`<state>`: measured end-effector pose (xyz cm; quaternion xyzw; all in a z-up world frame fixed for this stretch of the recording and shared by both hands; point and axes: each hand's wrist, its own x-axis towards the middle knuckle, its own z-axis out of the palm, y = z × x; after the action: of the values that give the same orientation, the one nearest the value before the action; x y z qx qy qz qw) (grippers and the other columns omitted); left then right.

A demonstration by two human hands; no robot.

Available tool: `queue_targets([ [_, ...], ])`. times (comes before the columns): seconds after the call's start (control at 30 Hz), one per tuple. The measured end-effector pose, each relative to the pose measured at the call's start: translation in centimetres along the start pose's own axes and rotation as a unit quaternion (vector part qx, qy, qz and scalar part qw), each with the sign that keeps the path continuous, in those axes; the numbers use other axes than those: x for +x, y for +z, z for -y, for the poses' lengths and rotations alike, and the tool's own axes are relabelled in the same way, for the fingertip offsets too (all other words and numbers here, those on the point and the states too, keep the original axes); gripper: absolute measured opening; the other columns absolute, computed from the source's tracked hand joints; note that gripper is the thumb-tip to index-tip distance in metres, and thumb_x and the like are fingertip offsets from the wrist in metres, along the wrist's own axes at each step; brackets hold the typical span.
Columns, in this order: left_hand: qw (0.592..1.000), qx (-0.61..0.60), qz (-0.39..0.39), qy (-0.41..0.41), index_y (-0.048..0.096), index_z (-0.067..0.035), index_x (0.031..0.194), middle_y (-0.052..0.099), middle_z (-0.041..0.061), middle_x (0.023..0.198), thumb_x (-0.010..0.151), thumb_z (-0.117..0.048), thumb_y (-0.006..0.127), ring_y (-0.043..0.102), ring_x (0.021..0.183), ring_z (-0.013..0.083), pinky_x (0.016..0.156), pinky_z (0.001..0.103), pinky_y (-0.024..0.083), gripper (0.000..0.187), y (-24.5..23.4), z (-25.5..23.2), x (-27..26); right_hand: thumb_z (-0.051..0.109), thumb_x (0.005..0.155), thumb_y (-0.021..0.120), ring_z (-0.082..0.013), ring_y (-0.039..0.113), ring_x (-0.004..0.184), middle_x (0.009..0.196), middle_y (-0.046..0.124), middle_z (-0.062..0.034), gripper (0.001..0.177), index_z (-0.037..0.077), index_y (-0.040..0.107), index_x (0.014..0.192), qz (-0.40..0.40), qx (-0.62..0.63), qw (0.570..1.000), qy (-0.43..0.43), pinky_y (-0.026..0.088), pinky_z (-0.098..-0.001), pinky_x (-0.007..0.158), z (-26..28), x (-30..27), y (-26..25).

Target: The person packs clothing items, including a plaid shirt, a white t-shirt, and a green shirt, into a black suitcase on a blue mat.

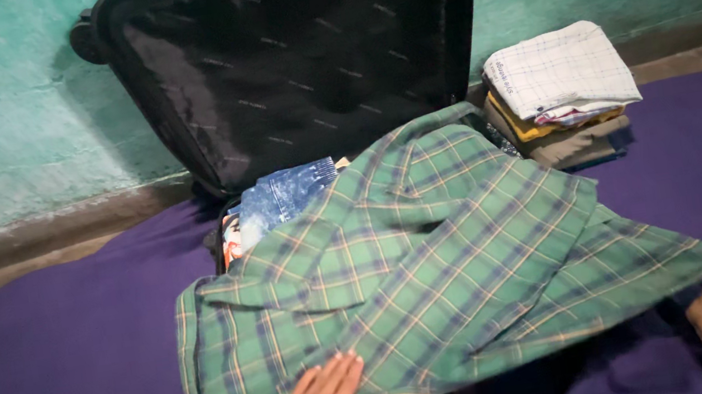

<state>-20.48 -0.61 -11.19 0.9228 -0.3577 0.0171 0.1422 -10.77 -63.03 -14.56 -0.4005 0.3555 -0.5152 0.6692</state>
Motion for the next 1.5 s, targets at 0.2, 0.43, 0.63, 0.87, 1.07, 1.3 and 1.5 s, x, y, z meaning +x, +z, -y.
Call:
queue_targets([
  [0.2,0.998,-0.041,-0.004,-0.056,0.05,-0.01,0.149,0.057,0.014,0.148,0.084,0.0,0.06,0.057,0.134,0.0315,0.11,0.045,0.043,0.066,-0.2,1.0,-0.7,-0.003,0.092,0.065,-0.018,0.071,0.091,0.102,0.073,-0.0045,0.023,0.004,0.075,0.112,0.09,-0.139,0.981,-0.101,0.06,-0.0334,0.082,-3.4,3.9,0.1],
  [0.43,0.966,-0.12,-0.018,-0.23,0.072,-0.024,0.127,0.076,0.018,0.095,0.089,-0.025,0.071,0.071,0.087,0.0397,0.077,0.048,0.057,0.038,-6.4,2.0,-1.2,0.008,0.099,0.064,-0.0146,0.063,0.071,0.092,0.07,-0.0048,0.018,0.008,0.079,0.11,0.123,-0.145,0.98,0.066,0.05,-0.0293,0.058,-4.6,7.5,7.2],
  [0.63,0.949,-0.138,-0.113,-0.26,0.075,-0.012,0.111,0.075,0.021,0.085,0.085,-0.031,0.074,0.072,0.083,0.0417,0.072,0.047,0.057,0.032,-8.2,3.5,0.0,0.007,0.106,0.05,-0.0229,0.065,0.078,0.106,0.062,-0.0167,0.028,-0.008,0.055,0.129,0.256,-0.192,0.924,0.207,0.054,-0.0345,0.063,-5.7,8.9,13.1],
  [0.87,0.934,-0.016,-0.003,-0.357,0.069,-0.016,0.121,0.074,0.016,0.101,0.09,-0.029,0.069,0.069,0.099,0.0388,0.085,0.048,0.055,0.034,-9.4,3.9,3.2,-0.012,0.084,0.04,-0.0312,0.057,0.133,0.148,0.051,-0.0224,0.071,0.002,0.027,0.153,0.469,-0.22,0.848,0.11,0.049,-0.0356,0.104,-3.8,1.7,13.8],
  [1.07,0.955,0.103,-0.103,-0.26,0.052,-0.004,0.13,0.058,0.014,0.133,0.082,-0.02,0.067,0.052,0.127,0.032,0.107,0.047,0.039,0.053,-7.5,-3.0,9.1,0.01,0.094,0.051,-0.034,0.037,0.149,0.156,0.044,-0.0168,0.058,0.006,0.039,0.151,0.503,-0.45,0.593,-0.439,0.024,-0.0605,0.117,0.1,-12.5,10.7],
  [1.3,0.972,0.096,-0.183,-0.108,0.032,0.0,0.154,0.028,0.015,0.165,0.089,-0.024,0.06,0.023,0.15,0.0285,0.117,0.052,0.019,0.076,-1.9,-7.7,18.1,0.024,0.098,0.048,-0.0334,0.027,0.151,0.163,0.032,-0.0177,0.064,0.0,0.031,0.155,0.677,-0.327,0.418,-0.51,0.017,-0.0587,0.117,1.6,-27.7,8.3],
  [1.5,0.973,0.07,-0.131,-0.175,0.025,-0.003,0.156,0.021,0.012,0.166,0.095,-0.038,0.056,0.018,0.153,0.0258,0.122,0.054,0.012,0.077,1.4,-4.4,19.2,0.036,0.101,0.047,-0.0295,0.021,0.152,0.164,0.026,-0.0134,0.067,0.002,0.026,0.155,0.708,-0.398,0.321,-0.487,0.012,-0.0609,0.115,0.0,-26.6,10.6],
])
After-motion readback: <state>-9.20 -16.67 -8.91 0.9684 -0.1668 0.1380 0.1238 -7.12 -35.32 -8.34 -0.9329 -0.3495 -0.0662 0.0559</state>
